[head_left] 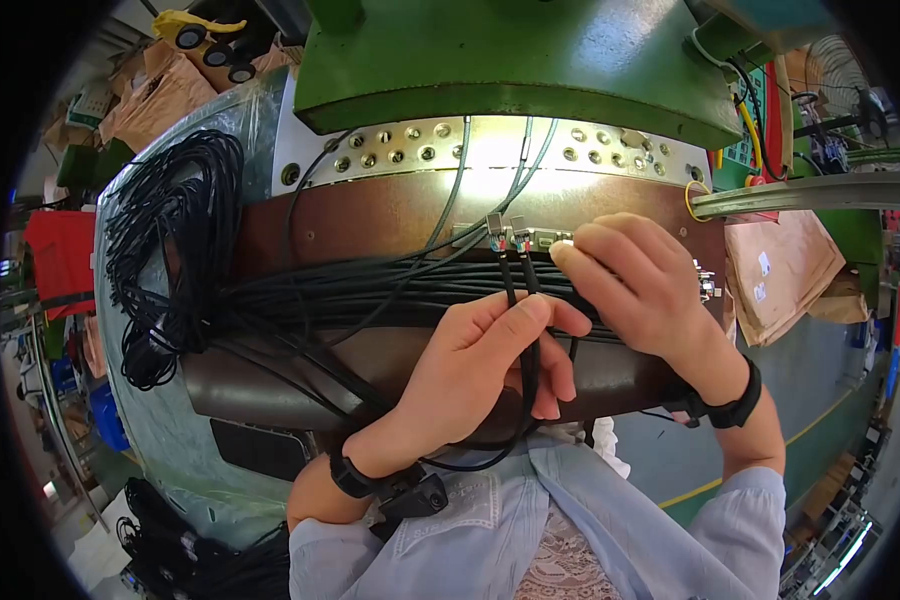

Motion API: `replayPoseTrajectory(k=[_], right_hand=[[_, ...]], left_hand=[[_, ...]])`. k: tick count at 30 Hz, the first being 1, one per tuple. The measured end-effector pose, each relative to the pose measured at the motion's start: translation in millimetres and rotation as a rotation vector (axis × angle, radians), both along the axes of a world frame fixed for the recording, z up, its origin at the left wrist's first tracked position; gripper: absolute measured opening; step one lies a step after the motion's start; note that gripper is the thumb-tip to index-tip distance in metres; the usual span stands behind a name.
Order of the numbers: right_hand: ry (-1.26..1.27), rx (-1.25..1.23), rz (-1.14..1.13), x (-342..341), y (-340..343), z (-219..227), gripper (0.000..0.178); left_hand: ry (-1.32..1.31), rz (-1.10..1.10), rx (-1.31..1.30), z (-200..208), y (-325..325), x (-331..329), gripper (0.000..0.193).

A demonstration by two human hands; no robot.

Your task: The person picks up cables, inserts the connectors into a metal fixture, and operates a machine. After the machine cycles, the person removes the cables and places them onto a pile on the workbench.

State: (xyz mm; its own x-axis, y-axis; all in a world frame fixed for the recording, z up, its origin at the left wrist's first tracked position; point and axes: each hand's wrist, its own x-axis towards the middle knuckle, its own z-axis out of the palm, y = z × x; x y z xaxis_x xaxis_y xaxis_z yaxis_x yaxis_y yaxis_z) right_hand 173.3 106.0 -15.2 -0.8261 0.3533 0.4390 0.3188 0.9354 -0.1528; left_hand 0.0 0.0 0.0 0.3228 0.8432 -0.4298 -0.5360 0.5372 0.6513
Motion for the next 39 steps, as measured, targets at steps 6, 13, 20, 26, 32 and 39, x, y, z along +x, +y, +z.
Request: replayPoseTrajectory(k=[6,13,20,26,32,39], right_hand=[[0.057,-0.052,-0.066,-7,-2,-9,0.015],[0.168,-0.461,-0.265,-21,-8,-28,0.016],[0.107,-0.314,-0.153,-7,-3,-1,0.016],[0.263,-0.357,-0.162,7,-3,-10,0.019],[0.316,-0.589,-0.248,16,-5,-25,0.023],[0.125,-0.151,-0.185,12,1,13,0.021]], left_hand=[[-0.018,-0.032,0.002,-3,-1,-2,0.035],[0.019,-0.01,0.004,-1,-2,3,0.038],[0.032,-0.069,0.001,0,3,3,0.038],[0.305,-0.006,0.166,17,6,7,0.04],[0.257,-0.204,0.089,16,10,7,0.045],[0.223,-0.298,-0.015,17,23,13,0.041]])
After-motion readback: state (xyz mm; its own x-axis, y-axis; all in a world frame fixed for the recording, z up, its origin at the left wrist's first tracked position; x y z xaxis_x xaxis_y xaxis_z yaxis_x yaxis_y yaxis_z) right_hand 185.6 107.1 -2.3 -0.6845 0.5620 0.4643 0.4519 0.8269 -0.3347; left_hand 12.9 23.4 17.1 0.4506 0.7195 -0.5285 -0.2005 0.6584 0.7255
